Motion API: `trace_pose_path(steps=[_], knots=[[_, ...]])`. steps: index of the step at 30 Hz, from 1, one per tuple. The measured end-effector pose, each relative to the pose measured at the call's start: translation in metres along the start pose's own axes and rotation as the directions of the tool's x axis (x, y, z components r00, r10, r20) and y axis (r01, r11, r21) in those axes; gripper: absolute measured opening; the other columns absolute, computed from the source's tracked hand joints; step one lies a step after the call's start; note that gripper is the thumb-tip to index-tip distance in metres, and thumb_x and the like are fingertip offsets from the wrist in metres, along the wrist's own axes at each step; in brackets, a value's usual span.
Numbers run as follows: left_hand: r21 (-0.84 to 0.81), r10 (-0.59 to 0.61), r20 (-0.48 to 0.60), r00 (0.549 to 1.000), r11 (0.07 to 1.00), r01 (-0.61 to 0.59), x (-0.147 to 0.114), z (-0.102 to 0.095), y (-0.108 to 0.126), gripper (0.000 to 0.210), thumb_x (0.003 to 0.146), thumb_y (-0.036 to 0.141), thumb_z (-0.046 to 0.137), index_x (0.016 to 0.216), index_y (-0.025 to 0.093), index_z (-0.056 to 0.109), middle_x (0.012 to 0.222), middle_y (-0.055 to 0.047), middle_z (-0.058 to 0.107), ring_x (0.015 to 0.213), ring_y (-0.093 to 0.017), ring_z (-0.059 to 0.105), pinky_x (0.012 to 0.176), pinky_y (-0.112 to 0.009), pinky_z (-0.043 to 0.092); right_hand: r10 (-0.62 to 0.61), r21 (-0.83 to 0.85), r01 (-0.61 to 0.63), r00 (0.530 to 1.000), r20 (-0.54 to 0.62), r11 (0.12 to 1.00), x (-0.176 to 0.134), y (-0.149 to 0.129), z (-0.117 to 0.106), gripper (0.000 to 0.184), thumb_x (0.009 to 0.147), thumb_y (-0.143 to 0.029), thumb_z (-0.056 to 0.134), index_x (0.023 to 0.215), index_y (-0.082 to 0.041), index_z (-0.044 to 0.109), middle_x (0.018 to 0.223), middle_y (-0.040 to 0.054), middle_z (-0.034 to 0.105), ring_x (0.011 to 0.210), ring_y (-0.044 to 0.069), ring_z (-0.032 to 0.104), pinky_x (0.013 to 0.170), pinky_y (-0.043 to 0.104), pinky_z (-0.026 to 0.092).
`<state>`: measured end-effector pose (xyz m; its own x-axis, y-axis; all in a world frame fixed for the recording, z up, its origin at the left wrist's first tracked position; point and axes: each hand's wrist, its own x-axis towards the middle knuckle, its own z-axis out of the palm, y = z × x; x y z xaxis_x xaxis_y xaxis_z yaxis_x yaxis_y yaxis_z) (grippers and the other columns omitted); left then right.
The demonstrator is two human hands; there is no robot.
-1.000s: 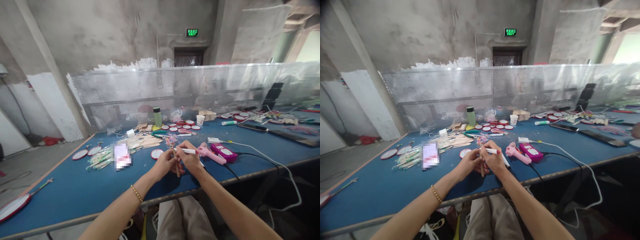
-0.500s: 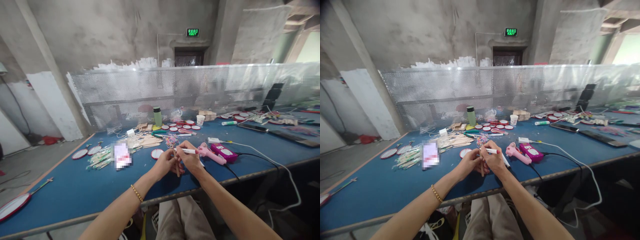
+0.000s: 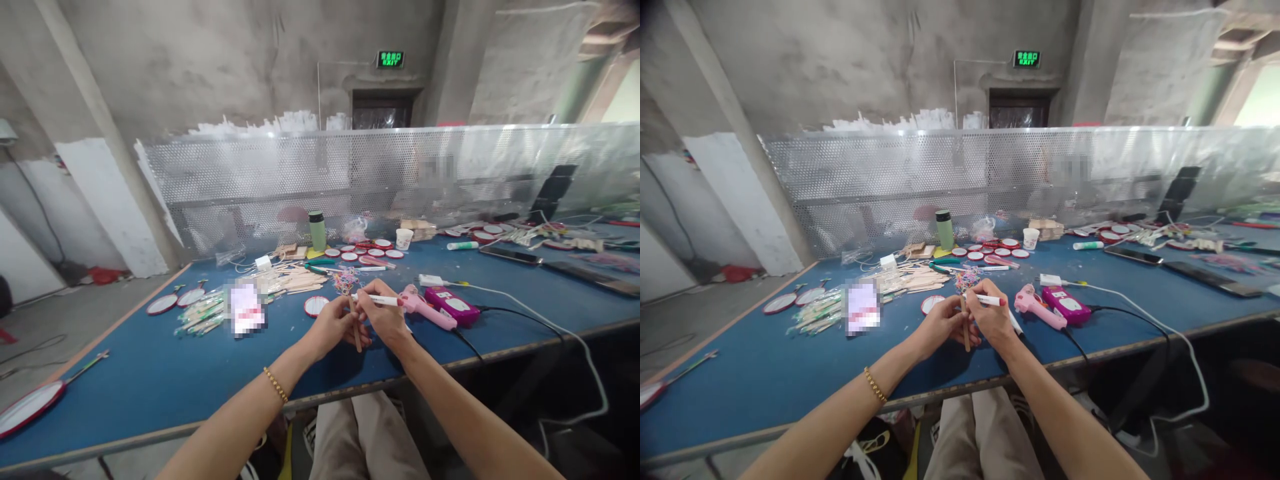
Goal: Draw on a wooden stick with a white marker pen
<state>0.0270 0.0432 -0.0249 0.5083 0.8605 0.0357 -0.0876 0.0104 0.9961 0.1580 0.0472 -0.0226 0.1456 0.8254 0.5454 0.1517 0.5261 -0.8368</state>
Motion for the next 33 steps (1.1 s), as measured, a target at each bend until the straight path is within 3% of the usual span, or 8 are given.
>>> trace_pose_path(steps=[33], knots=[[0.034,-0.010,-0.012,1.000,0.999,0.011,0.0010,-0.0009,-0.0013,0.033,0.076,0.042,0.064,0.088,0.020,0.043,0.062,0.001,0.064,0.055,-0.021,0.068,0.054,-0.033,0.056,-0.022,-0.015,0.022,1.000,0.007,1.000,0.0004,0.0005,0.0011,0.027,0.079,-0.043,0.060,0.066,-0.021,0.051,0.048,-0.0041,0.057,0.037,0.011,0.054,0.034,0.019,0.042]])
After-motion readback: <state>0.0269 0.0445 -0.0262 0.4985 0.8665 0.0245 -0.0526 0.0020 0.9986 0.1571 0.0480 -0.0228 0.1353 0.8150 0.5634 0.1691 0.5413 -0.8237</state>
